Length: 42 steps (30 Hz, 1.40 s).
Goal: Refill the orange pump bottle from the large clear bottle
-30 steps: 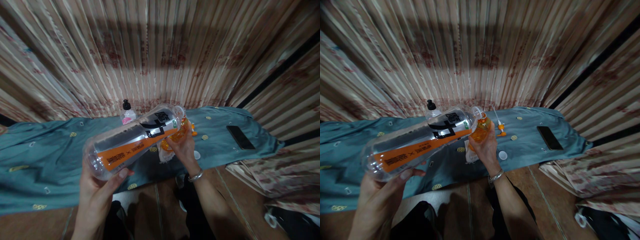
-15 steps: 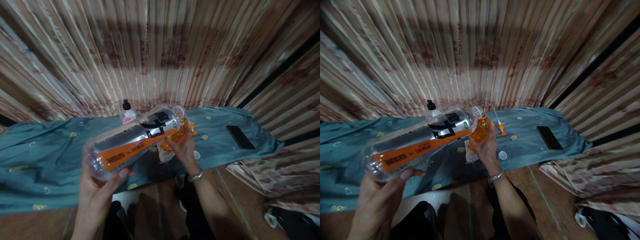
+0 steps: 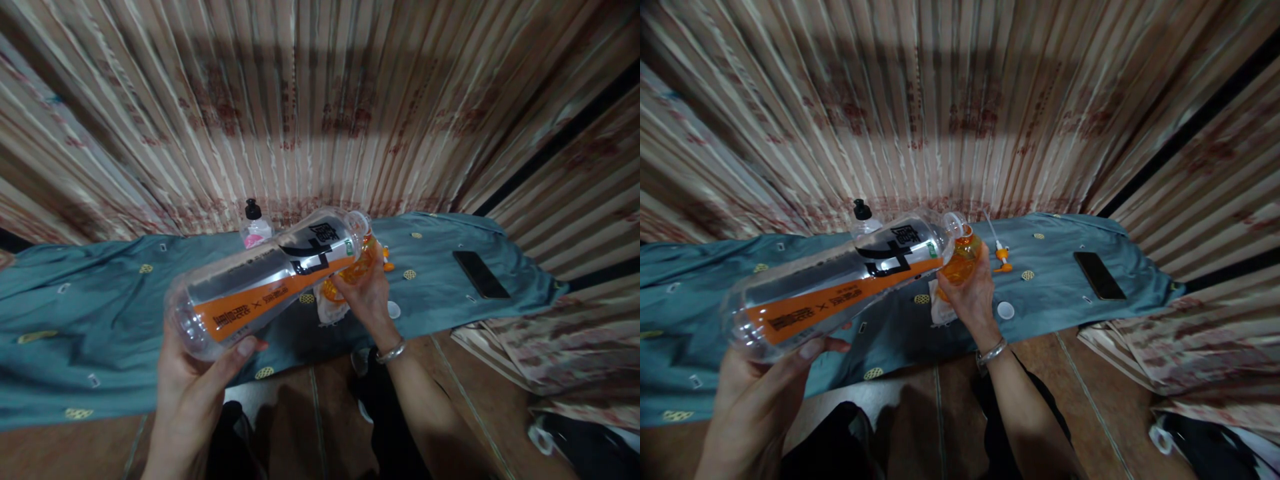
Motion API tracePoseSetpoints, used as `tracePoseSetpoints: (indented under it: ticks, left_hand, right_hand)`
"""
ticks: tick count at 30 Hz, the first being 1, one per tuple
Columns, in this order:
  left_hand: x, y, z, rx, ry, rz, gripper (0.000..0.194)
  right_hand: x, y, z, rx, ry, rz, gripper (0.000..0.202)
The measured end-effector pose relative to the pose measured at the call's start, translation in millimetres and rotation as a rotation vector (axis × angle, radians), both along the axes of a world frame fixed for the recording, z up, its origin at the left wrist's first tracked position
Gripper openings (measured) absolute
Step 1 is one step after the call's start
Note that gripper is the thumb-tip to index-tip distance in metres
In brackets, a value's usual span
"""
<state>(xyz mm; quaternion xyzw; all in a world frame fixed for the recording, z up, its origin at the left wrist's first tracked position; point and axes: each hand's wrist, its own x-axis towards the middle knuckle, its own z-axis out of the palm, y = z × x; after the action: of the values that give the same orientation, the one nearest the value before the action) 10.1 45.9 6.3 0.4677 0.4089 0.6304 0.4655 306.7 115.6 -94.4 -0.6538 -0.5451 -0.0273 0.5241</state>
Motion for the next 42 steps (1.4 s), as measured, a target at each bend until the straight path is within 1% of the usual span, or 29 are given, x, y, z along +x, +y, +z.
tracePoseSetpoints:
  ticks: [2,7,12,18,20,24,30,35,40,42]
  left_hand:
    - [0.7,-0.8,1.8,-0.012,0.005,0.003,0.071]
    - [3.6,-1.0,5.5,-0.017,0.016,0.02,0.082]
    - [3.5,-0.9,5.1,-0.014,0.016,0.02,0.069]
    - [0.8,-2.4,5.3,-0.063,0.011,0.041,0.085]
    - [1.4,-2.7,5.8,-0.061,0.012,0.04,0.082]
    - [4.6,-3.3,8.0,-0.045,0.007,0.045,0.068]
    - [4.8,-3.2,8.7,-0.043,-0.004,0.036,0.072]
    - [5.2,-3.1,8.3,-0.05,-0.002,0.037,0.062]
    - [7.7,-3.6,10.1,-0.036,0.005,0.044,0.076]
    - [7.4,-4.0,10.2,-0.035,0.006,0.043,0.077]
  right_hand:
    - [-0.2,0.0,0.4,0.011,-0.01,-0.002,0.123]
    - [-0.6,0.2,0.7,0.022,-0.006,-0.006,0.119]
    - [1.0,0.6,-0.5,0.011,0.018,0.002,0.121]
    - [1.7,0.7,0.1,0.003,0.011,-0.01,0.123]
    - [1.1,0.6,0.3,-0.002,0.011,-0.011,0.123]
    - [-0.2,-0.1,1.1,-0.014,0.01,-0.006,0.123]
    - [0.2,-0.6,1.3,0.022,-0.026,-0.012,0.12]
    - [0.1,-0.5,0.5,0.01,-0.012,-0.007,0.122]
    - [-0.9,-0.5,1.0,0.002,0.007,-0.009,0.123]
    - [-1.1,-0.4,0.8,0.005,0.01,-0.007,0.122]
